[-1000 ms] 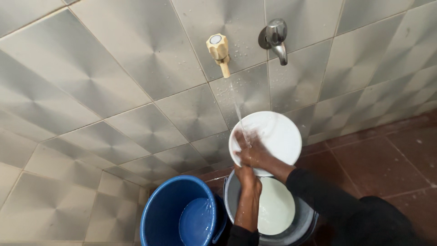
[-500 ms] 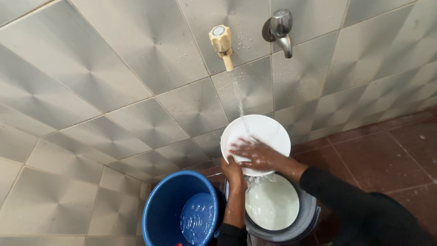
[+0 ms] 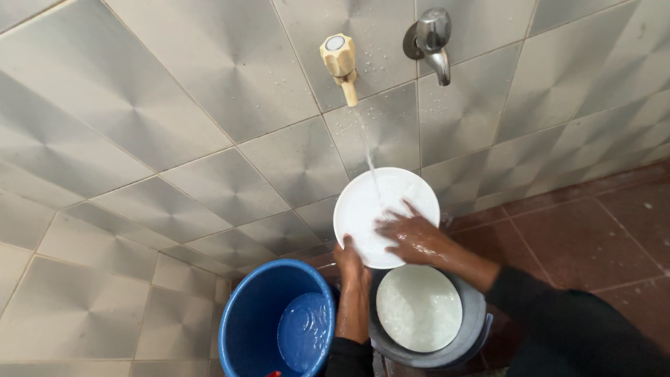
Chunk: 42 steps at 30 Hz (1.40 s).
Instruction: The person washes plates and a spoon under a running tap in a bathroom, using a sponge for scrubbing and rinsing them in buckets.
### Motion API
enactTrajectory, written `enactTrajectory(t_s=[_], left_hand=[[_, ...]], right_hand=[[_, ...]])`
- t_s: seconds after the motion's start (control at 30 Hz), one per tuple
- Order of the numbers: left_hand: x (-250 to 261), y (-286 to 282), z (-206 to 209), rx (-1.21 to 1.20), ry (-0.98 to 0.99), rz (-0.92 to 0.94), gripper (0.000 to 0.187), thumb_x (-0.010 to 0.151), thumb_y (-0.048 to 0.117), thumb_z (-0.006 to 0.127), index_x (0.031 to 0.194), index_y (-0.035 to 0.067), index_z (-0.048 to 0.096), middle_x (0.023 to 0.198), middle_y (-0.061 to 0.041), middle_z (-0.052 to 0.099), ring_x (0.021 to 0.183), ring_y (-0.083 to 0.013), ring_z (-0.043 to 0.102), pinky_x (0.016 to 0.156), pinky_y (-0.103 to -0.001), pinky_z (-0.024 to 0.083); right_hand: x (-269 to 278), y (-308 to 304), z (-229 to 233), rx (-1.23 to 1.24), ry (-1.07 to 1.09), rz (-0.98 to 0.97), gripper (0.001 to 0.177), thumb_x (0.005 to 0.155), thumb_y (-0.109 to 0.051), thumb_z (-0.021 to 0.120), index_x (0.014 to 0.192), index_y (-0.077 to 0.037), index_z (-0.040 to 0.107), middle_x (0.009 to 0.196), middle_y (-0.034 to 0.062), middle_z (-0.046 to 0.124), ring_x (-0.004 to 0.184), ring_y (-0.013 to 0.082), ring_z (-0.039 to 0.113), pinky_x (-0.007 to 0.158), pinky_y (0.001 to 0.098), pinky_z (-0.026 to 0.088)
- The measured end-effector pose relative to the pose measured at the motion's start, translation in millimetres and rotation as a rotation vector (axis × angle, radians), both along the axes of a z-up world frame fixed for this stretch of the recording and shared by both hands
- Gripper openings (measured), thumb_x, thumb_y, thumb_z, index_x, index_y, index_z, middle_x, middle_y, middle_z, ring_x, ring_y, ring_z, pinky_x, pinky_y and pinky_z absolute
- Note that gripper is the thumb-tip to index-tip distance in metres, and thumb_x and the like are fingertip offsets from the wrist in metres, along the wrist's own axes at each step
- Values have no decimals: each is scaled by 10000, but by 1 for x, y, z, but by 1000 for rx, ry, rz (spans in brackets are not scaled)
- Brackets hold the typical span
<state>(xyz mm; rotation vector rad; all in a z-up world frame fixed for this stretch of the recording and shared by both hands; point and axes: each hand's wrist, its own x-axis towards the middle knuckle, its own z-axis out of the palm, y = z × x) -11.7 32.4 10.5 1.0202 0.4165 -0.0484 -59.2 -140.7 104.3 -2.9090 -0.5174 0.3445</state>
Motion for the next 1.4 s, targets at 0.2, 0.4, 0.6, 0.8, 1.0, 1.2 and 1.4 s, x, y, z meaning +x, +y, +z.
enactTrajectory(t_s=[0.2, 0.4, 0.6, 0.8, 1.0, 1.2, 1.4], left_hand=[[-7, -37, 0, 61, 99, 86, 476, 1004, 199, 503, 1446, 53, 402, 1358, -160, 554, 1251, -363, 589, 1083, -515, 497], [-44, -1, 68, 1517, -769, -230, 539, 864, 358, 763, 1260, 25, 614, 1492, -261, 492, 1439, -455, 305, 1075, -642, 321], [-23, 24, 80, 1452, -1162, -366, 305, 849, 309, 803, 1009, 54, 754, 1155, -111, 770, 1014, -299, 712, 835, -427, 563], [0, -20, 2, 696, -427, -86, 575, 1059, 464, 611, 862, -65, 717, 653, -123, 612, 590, -142, 486, 529, -366, 407], [1, -25, -14, 13, -108, -9, 617, 1103, 490, 528, 1076, -127, 525, 974, -119, 529, 839, -225, 549, 696, -403, 487], [-23, -31, 55, -223, 20, -155, 636, 1029, 500, 385, 1394, -6, 507, 1305, -213, 626, 1148, -347, 671, 956, -483, 587], [-21, -28, 60, -160, 112, -225, 631, 1052, 480, 346, 1410, -19, 490, 1339, -229, 634, 1210, -380, 665, 984, -491, 589]], right_hand=[[-3, -39, -34, 877, -694, -559, 612, 837, -74, 651, 1433, -8, 528, 1453, 364, 407, 1329, 386, 410, 1001, 442, 476], [38, -56, -94, 1693, 39, -1216, 610, 785, 111, 433, 1330, -59, 647, 1243, 253, 630, 1096, 323, 620, 894, 374, 542], [35, -24, -57, 1881, 123, -1026, 628, 943, -412, 415, 1536, -217, 336, 1463, 107, 484, 1330, 306, 487, 1044, 480, 437], [62, 38, -72, 1024, -665, -403, 644, 1147, -489, 328, 1677, -153, 184, 1733, 242, 259, 1596, 398, 189, 1235, 601, 162], [57, 3, -20, 262, -295, -442, 645, 1104, -514, 383, 1607, -130, 262, 1640, 236, 338, 1505, 395, 283, 1186, 580, 232], [35, 17, -11, 350, -224, 54, 651, 1062, -539, 437, 1537, -106, 339, 1547, 231, 416, 1415, 392, 376, 1138, 560, 303], [40, 2, -6, 261, -273, -193, 663, 1019, -564, 491, 1467, -83, 416, 1453, 226, 494, 1324, 388, 470, 1089, 540, 373]])
